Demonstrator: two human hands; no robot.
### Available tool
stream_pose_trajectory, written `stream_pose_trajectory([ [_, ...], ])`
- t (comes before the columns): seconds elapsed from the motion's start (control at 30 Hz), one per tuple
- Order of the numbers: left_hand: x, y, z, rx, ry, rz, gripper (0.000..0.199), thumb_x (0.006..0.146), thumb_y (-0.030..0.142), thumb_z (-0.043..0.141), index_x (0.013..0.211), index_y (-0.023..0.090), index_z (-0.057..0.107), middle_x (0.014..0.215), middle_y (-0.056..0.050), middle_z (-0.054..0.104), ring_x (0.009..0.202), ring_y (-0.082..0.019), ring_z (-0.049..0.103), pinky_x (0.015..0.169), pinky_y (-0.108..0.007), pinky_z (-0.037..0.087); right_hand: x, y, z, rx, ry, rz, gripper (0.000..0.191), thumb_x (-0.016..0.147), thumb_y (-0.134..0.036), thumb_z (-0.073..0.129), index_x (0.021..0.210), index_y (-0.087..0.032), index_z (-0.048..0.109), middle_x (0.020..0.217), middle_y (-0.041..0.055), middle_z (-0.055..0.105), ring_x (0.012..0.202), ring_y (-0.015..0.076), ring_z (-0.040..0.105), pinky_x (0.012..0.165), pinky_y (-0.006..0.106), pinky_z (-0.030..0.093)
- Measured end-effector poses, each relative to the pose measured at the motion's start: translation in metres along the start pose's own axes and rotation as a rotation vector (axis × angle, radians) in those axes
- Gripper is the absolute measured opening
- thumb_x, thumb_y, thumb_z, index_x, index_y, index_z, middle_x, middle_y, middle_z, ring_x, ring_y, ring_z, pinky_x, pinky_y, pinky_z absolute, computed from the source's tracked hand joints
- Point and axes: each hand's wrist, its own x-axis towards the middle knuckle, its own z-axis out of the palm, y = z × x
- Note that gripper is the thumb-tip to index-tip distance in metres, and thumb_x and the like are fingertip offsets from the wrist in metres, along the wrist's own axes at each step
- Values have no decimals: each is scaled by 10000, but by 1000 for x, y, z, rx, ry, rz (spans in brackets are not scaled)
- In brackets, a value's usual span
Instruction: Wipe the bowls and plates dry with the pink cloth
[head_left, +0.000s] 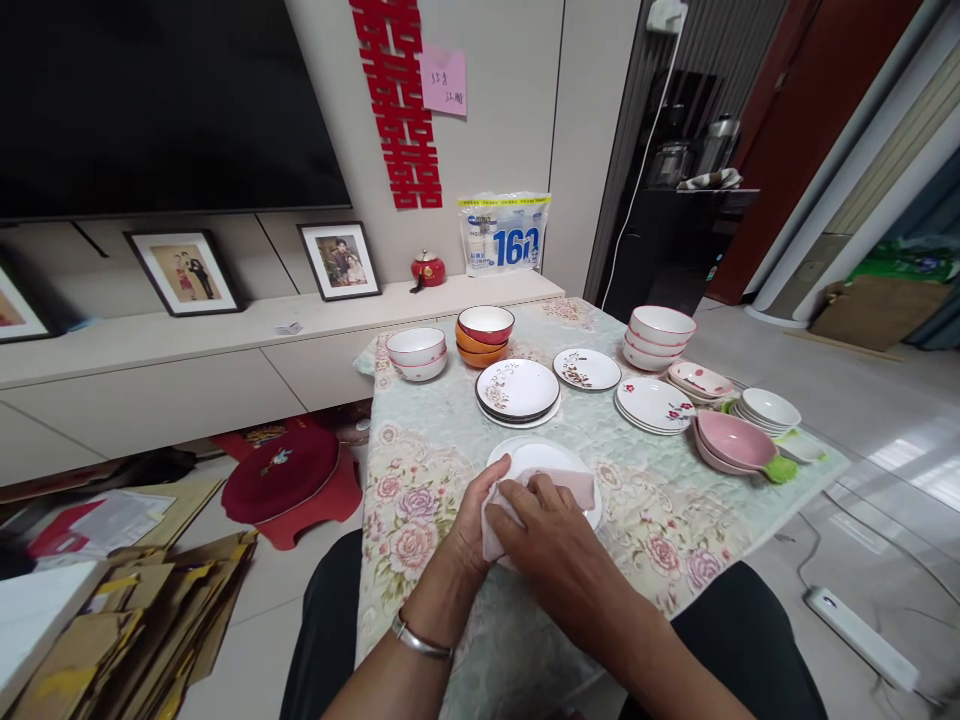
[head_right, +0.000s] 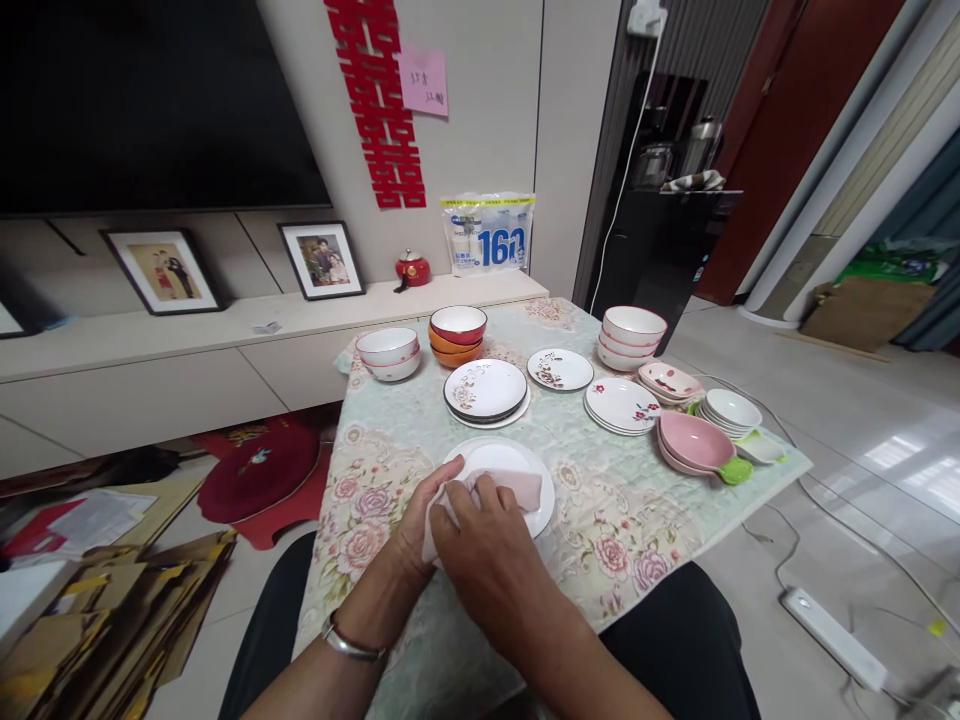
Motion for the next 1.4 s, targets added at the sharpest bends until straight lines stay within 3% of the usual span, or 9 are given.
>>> stream_pose_trajectory([
  [0.17,7,-5,-7,122,-2,7,286,855,342,627,790,74,702,695,-92,729,646,-193,680,688,-283,514,-3,30,1,419,-14,-18,409,812,21,493,1087,-241,647,1061,50,638,927,211,541,762,332,479],
  [0.27,13,-9,-9,169,-46,104,226,780,270,707,881,68,721,760,-109,750,754,-236,705,798,-327,517,-7,63,5,669,115,77,501,796,17,467,1164,-273,645,1080,27,654,978,176,580,851,303,476],
  [0.37,16,-11,-10,250,-18,240,361,703,232,783,1021,75,712,889,-135,765,905,-291,705,893,-384,501,-13,96,18,556,308,395,432,824,-42,461,1157,-231,661,1068,73,657,998,212,588,873,341,468],
  [0.47,17,-11,-10,283,75,402,526,616,184,845,1108,97,683,981,-138,761,979,-310,689,922,-404,494,-16,115,34,346,325,611,373,864,-124,466,1178,-183,660,1018,116,650,989,259,572,864,377,459],
  [0.67,16,-12,-7,314,28,420,737,525,138,882,1218,127,629,1060,-152,745,974,-327,687,903,-436,501,-8,104,45,364,219,564,387,982,-368,455,1258,-153,619,1069,132,648,1020,269,556,920,406,440],
  [0.83,12,-16,-3,365,3,331,711,528,116,867,1202,135,642,1013,-137,749,904,-305,697,861,-415,502,1,79,41,330,265,366,333,1014,-256,399,1211,-156,648,1104,125,637,1032,252,518,928,402,433],
  [1.03,11,-19,2,377,-68,335,517,535,26,799,1033,117,696,932,-94,742,909,-263,683,856,-347,484,8,59,40,446,182,56,313,1010,-195,424,1248,-174,626,1207,83,661,1084,216,509,971,379,406],
  [1.23,12,-17,-2,357,-28,316,655,513,16,791,1144,136,663,959,-90,746,845,-248,682,803,-350,495,6,77,44,321,134,313,300,1013,-237,440,1223,-197,650,1181,95,674,1079,230,522,939,390,397],
  [1.4,15,-14,-7,346,29,349,564,525,79,825,1072,99,694,963,-138,755,918,-310,685,877,-415,492,-6,103,51,147,61,506,354,1036,-269,370,1090,-155,700,975,125,691,959,236,578,881,368,399],
])
